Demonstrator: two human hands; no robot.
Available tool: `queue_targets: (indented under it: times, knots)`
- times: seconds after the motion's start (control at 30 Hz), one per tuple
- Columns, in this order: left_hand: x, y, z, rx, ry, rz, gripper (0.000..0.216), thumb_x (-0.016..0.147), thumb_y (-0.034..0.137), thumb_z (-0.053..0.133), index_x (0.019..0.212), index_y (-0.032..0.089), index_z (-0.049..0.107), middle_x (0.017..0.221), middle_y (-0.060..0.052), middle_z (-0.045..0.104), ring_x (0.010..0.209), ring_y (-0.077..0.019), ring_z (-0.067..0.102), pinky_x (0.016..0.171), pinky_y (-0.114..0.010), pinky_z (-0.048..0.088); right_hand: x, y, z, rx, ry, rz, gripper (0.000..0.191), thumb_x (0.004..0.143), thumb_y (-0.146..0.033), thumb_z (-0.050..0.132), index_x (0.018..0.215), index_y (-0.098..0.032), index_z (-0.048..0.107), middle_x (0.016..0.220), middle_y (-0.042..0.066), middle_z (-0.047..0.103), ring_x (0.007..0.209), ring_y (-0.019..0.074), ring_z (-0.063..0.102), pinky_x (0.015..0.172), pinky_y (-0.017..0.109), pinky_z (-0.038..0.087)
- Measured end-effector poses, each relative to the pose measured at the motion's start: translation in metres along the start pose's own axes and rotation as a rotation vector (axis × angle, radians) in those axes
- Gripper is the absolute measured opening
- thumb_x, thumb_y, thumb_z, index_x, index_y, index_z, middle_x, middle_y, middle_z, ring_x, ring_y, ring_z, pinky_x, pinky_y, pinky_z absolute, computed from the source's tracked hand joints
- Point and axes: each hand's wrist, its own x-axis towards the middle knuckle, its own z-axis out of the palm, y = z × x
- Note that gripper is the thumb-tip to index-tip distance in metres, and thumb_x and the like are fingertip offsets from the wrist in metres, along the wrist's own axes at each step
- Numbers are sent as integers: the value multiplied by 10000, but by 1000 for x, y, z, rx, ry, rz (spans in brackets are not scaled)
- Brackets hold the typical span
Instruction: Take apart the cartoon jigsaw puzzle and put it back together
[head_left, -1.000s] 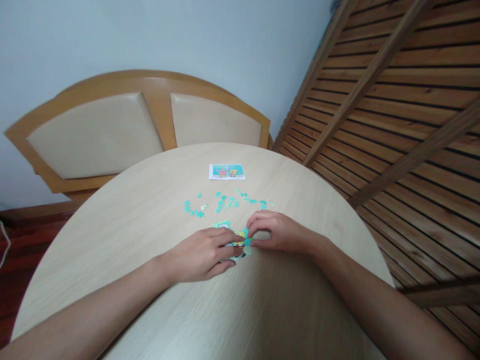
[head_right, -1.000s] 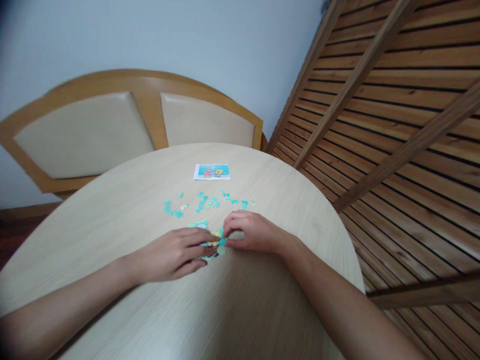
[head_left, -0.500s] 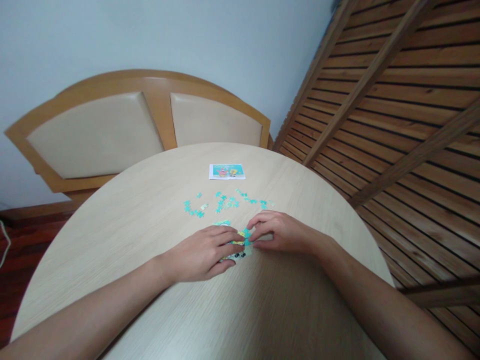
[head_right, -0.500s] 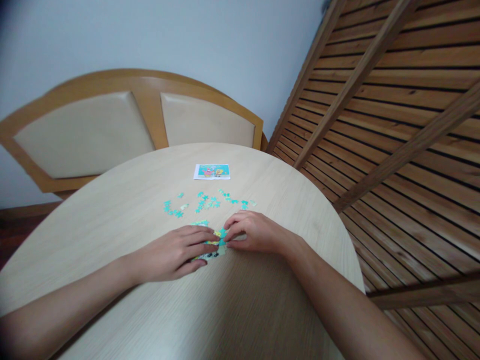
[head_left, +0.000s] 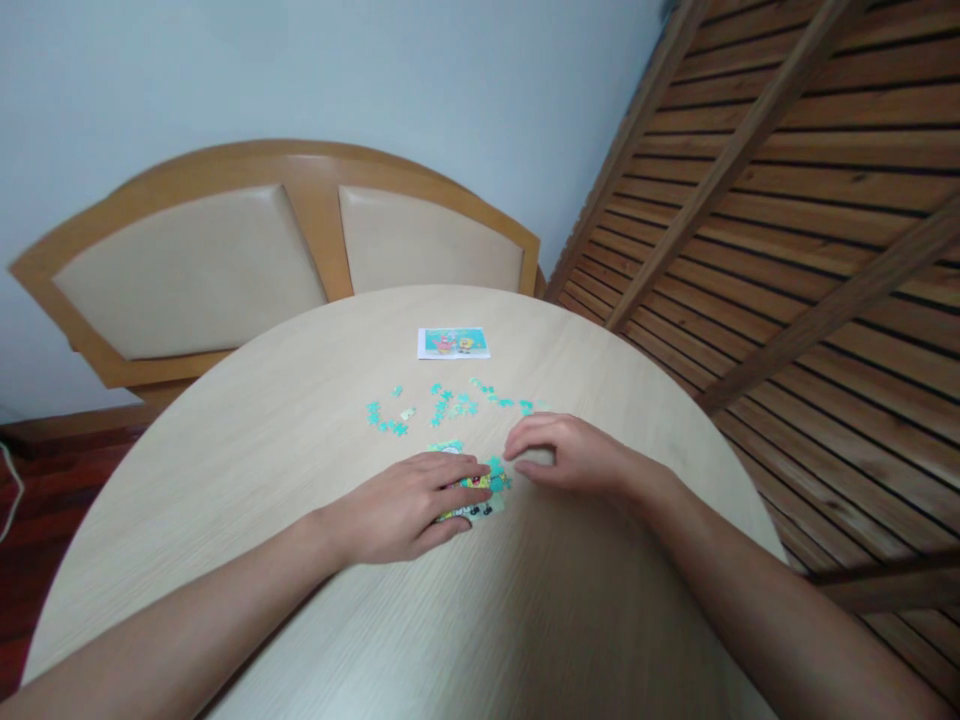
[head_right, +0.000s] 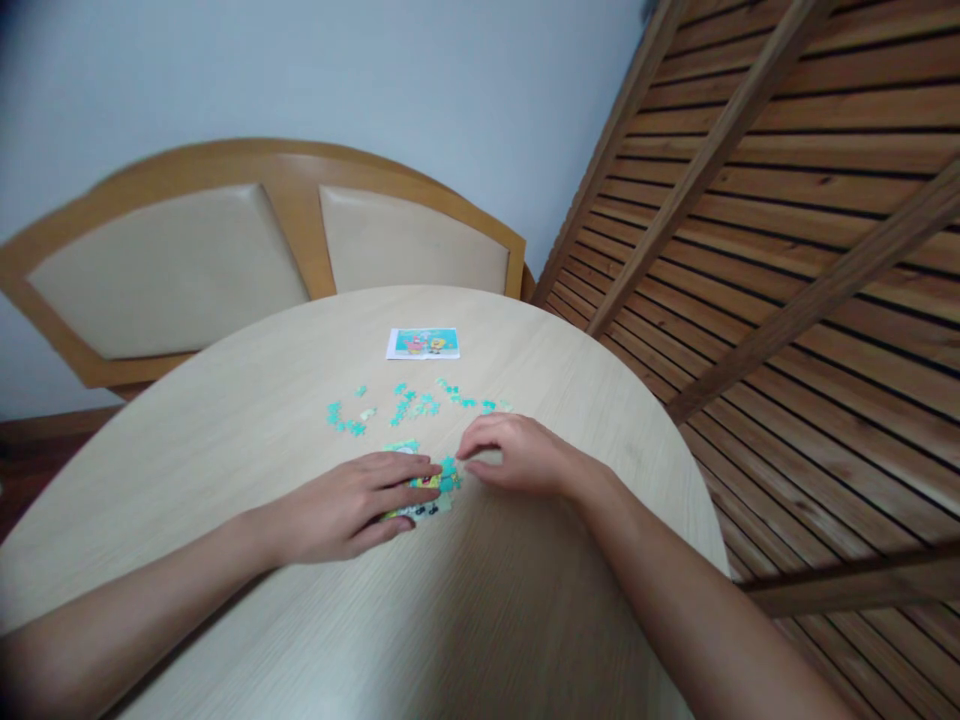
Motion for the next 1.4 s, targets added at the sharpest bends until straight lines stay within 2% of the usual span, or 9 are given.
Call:
queue_targets:
  times: [0.13, 0.2, 0.27, 0.5, 0.9, 1.07, 1.2, 1.3, 1.4]
  knots:
    - [0, 0, -1, -18, -1, 9, 413, 1036, 343, 522, 1427, 212, 532, 1491, -130, 534, 1372, -285, 511, 1166, -488, 422, -5, 25, -11, -110, 310, 365, 168, 888, -221, 595, 938, -193, 752, 908, 55, 746, 801, 192, 669, 754, 318, 512]
    - [-1, 0, -1, -11, 10, 1, 428, 1031, 359, 532, 1435, 215, 525, 1487, -133, 532, 1367, -293, 507, 1160, -499, 422, -8, 40, -14, -149, 408, 463, 164, 865, -213, 600, 924, -187, 751, 879, 54, 733, 774, 195, 652, 745, 323, 507]
    - [-2, -1, -2, -3, 16, -21, 432, 1021, 361, 551, 1429, 223, 528, 1475, -131, 538, 1350, -298, 515, 1141, -502, 437, -10, 51, -15, -167, 425, 490, 178, 855, -207, 600, 933, -190, 759, 920, 63, 731, 803, 201, 653, 777, 332, 511]
    - [-4, -4, -4, -20, 42, -85, 415, 1003, 344, 572, 1401, 232, 536, 1432, -129, 564, 1310, -296, 547, 1093, -497, 472, -13, 63, -10, -196, 299, 438, 206, 879, -287, 645, 1002, -205, 788, 1036, 91, 714, 974, 239, 671, 921, 390, 511]
    - [-4, -6, -3, 0, 32, -133, 417, 1023, 316, 535, 1432, 235, 520, 1497, -133, 519, 1365, -307, 513, 1131, -522, 441, -11, 45, -12, -133, 199, 427, 149, 795, -182, 655, 905, -174, 756, 1000, 94, 709, 967, 240, 666, 947, 386, 499]
    - [-7, -8, -1, 19, 22, -133, 445, 1032, 334, 525, 1462, 221, 488, 1532, -150, 485, 1403, -313, 479, 1148, -541, 422, -10, 29, -12, -72, 129, 457, 144, 737, -167, 673, 866, -181, 734, 971, 66, 718, 914, 218, 661, 875, 333, 499]
    - [-8, -9, 1, 20, 34, -134, 462, 1030, 338, 536, 1476, 234, 475, 1544, -141, 479, 1411, -312, 472, 1154, -546, 417, -7, 12, -7, 32, 93, 491, 96, 768, -201, 658, 842, -173, 713, 790, 27, 702, 751, 178, 631, 708, 275, 486]
    - [-7, -8, 1, 8, 32, -136, 461, 1031, 339, 531, 1476, 232, 477, 1546, -143, 477, 1410, -318, 473, 1152, -558, 414, -4, 1, -3, 140, 52, 439, 175, 816, -226, 635, 954, -155, 716, 760, 15, 682, 675, 147, 596, 634, 249, 461]
    - [-7, -8, 0, -2, 31, -144, 460, 1026, 339, 539, 1471, 234, 487, 1541, -142, 483, 1398, -323, 486, 1150, -562, 414, -3, -7, 0, 171, -32, 352, 261, 866, -225, 593, 1072, -161, 739, 790, 22, 694, 685, 144, 595, 646, 254, 456]
